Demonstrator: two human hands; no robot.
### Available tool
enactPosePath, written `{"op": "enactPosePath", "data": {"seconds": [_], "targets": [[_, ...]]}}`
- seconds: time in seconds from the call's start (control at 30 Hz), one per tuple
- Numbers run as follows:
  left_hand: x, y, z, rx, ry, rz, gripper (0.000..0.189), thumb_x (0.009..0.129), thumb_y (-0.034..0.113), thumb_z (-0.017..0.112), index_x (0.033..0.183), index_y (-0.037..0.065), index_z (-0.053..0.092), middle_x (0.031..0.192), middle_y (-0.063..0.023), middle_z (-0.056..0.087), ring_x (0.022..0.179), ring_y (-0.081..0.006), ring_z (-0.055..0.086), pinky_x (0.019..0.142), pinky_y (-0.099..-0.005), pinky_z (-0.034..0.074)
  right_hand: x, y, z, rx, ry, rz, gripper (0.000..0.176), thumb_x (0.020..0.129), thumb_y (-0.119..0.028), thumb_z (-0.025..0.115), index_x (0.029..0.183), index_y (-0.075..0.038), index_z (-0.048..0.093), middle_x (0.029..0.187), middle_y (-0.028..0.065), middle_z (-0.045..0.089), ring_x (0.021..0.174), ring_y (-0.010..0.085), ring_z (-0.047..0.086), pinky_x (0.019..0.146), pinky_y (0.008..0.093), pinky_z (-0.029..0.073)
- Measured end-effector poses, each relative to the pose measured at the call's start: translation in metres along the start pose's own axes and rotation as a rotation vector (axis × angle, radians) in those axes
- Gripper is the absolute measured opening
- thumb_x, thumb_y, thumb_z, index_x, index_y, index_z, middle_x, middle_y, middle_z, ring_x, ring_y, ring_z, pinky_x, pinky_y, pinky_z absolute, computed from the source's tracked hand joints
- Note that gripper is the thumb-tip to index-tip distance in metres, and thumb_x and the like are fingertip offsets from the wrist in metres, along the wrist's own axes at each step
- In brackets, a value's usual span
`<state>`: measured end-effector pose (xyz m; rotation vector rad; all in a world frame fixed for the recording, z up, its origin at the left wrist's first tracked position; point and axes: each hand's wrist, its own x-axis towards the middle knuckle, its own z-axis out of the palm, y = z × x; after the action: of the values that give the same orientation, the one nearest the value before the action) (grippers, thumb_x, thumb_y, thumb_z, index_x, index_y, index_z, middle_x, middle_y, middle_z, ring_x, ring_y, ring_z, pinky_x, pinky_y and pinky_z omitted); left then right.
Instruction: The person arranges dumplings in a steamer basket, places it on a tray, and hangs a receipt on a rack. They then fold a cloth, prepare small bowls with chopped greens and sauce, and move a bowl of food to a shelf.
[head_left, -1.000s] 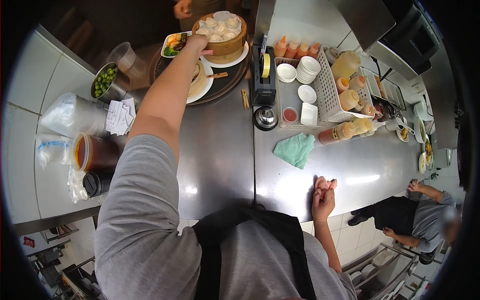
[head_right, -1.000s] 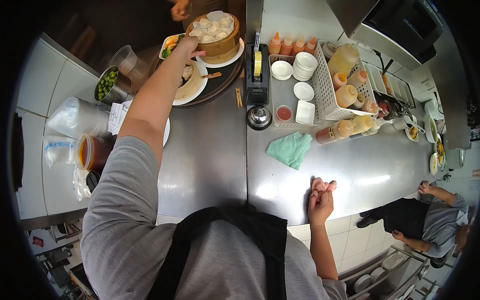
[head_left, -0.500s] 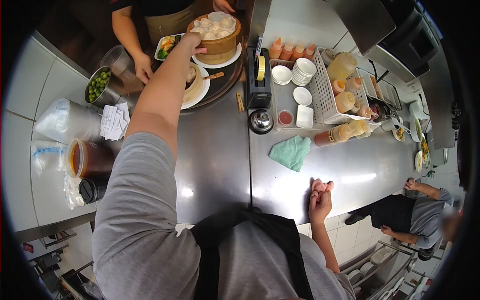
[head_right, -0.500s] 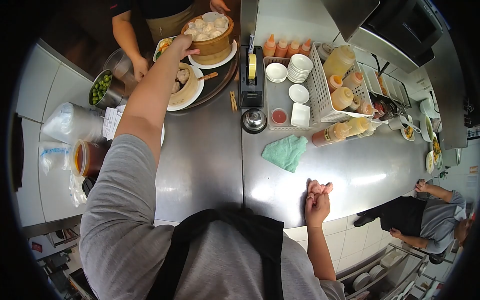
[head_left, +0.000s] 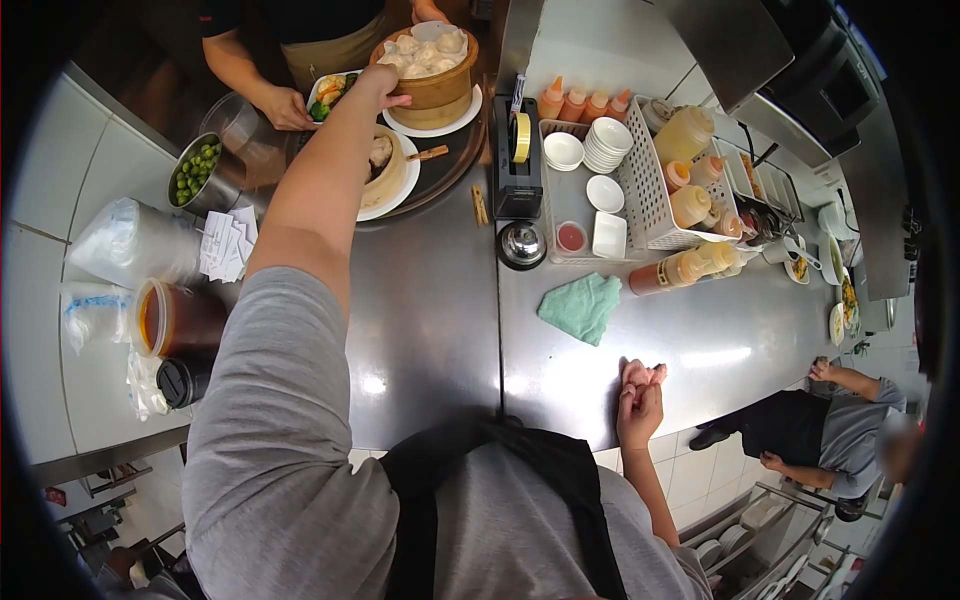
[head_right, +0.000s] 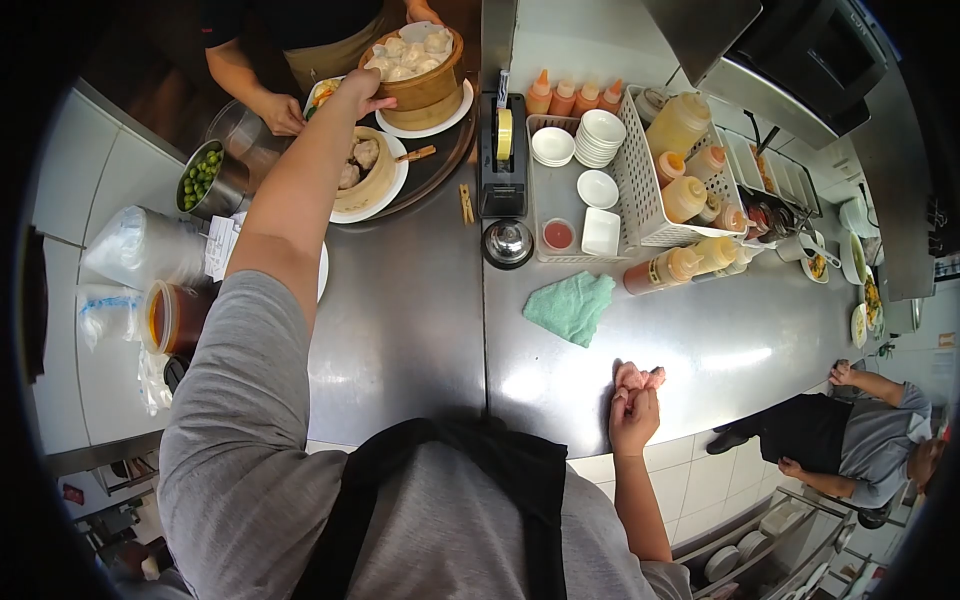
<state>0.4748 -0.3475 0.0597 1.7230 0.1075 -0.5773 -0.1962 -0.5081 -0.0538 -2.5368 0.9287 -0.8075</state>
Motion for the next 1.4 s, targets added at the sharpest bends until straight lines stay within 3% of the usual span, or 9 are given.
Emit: {"op": "enactPosePath", "data": {"seconds": [0.27, 0.33, 0.53, 0.73, 0.93, 1.2, 1.27, 1.33, 1.4], "targets": [[-0.047, 0.028, -0.036, 0.027, -0.079, 0.193, 0.051, 0.103, 0.02, 0.043, 0.147, -0.005, 0.033, 0.135, -0.024, 0.054, 0.096, -0.0354, 0.07, 0.075, -0.0309, 0.065, 0.001, -0.001, -0.002, 0.032, 0.009, -0.065, 0.023, 0.084, -0.008, 0.067, 0.07, -0.004, 0.049, 0.073, 0.013, 0.054, 0.064, 0.0312, 0.057, 0.06, 0.0392, 0.048], [-0.069, 0.033, -0.061, 0.022, -0.127, 0.222, 0.048, 0.103, 0.021, 0.045, 0.141, -0.007, 0.039, 0.129, -0.0232, 0.058, 0.098, -0.035, 0.07, 0.079, -0.0305, 0.064, -0.002, 0.001, -0.004, 0.033, -0.075, 0.013, 0.022, 0.09, -0.009, 0.064, 0.078, -0.002, 0.048, 0.085, 0.0191, 0.06, 0.074, 0.0343, 0.061, 0.076, 0.0387, 0.053], [-0.188, 0.002, -0.167, 0.083, -0.22, 0.097, 0.037, 0.099, 0.024, 0.054, 0.126, -0.002, 0.054, 0.109, -0.0138, 0.066, 0.089, -0.0231, 0.071, 0.073, -0.0317, 0.064, -0.001, 0.001, -0.003, 0.043, 0.003, -0.104, 0.025, 0.09, -0.012, 0.065, 0.078, -0.003, 0.046, 0.086, 0.02, 0.062, 0.077, 0.0362, 0.062, 0.077, 0.0407, 0.053], [-0.29, -0.106, -0.233, 0.039, -0.048, -0.057, 0.043, 0.096, 0.022, 0.052, 0.133, -0.001, 0.051, 0.107, -0.0113, 0.062, 0.087, -0.0218, 0.07, 0.066, -0.0328, 0.065, -0.004, 0.004, -0.004, 0.017, -0.034, -0.06, 0.025, 0.091, -0.014, 0.065, 0.077, -0.004, 0.046, 0.086, 0.0199, 0.062, 0.078, 0.0365, 0.062, 0.074, 0.0416, 0.052], [-0.275, -0.211, -0.259, 0.008, 0.243, -0.134, 0.046, 0.097, 0.019, 0.047, 0.136, -0.005, 0.045, 0.119, -0.0196, 0.061, 0.089, -0.0294, 0.068, 0.062, -0.0343, 0.065, -0.007, 0.011, -0.001, 0.016, -0.045, -0.051, 0.025, 0.09, -0.014, 0.065, 0.077, -0.006, 0.046, 0.076, 0.0134, 0.056, 0.068, 0.0305, 0.057, 0.065, 0.0394, 0.05], [-0.248, -0.243, -0.246, 0.001, 0.354, -0.061, 0.048, 0.102, 0.024, 0.046, 0.142, -0.002, 0.038, 0.124, -0.0213, 0.057, 0.084, -0.0301, 0.069, 0.062, -0.0396, 0.064, -0.008, -0.003, -0.009, 0.069, 0.014, -0.055, 0.023, 0.089, -0.014, 0.067, 0.079, -0.007, 0.047, 0.073, 0.0101, 0.053, 0.063, 0.0279, 0.055, 0.062, 0.0389, 0.048], [-0.253, -0.242, -0.246, -0.04, 0.31, -0.185, 0.058, 0.102, 0.025, 0.049, 0.153, 0.011, 0.025, 0.138, -0.0199, 0.049, 0.104, -0.0344, 0.067, 0.055, -0.0418, 0.063, -0.009, -0.004, -0.01, 0.09, 0.019, -0.058, 0.023, 0.088, -0.014, 0.067, 0.079, -0.008, 0.048, 0.072, 0.0094, 0.053, 0.062, 0.0277, 0.054, 0.061, 0.0389, 0.048], [-0.281, -0.232, -0.219, 0.023, 0.367, -0.142, 0.065, 0.101, 0.027, 0.053, 0.153, 0.008, 0.02, 0.14, -0.0242, 0.047, 0.117, -0.0426, 0.06, 0.07, -0.0489, 0.062, -0.008, -0.002, -0.01, 0.088, 0.024, -0.042, 0.021, 0.088, -0.014, 0.066, 0.079, -0.007, 0.049, 0.073, 0.0102, 0.054, 0.063, 0.0288, 0.056, 0.061, 0.0395, 0.049], [-0.303, -0.244, -0.191, 0.781, 0.877, 0.528, 0.067, 0.099, 0.027, 0.057, 0.151, 0.004, 0.024, 0.143, -0.0285, 0.044, 0.125, -0.0477, 0.052, 0.095, -0.0508, 0.053, -0.008, 0.006, -0.005, 0.005, 0.039, -0.123, 0.018, 0.089, -0.016, 0.066, 0.079, -0.007, 0.053, 0.072, 0.0122, 0.058, 0.063, 0.0316, 0.06, 0.06, 0.0407, 0.049]]}}
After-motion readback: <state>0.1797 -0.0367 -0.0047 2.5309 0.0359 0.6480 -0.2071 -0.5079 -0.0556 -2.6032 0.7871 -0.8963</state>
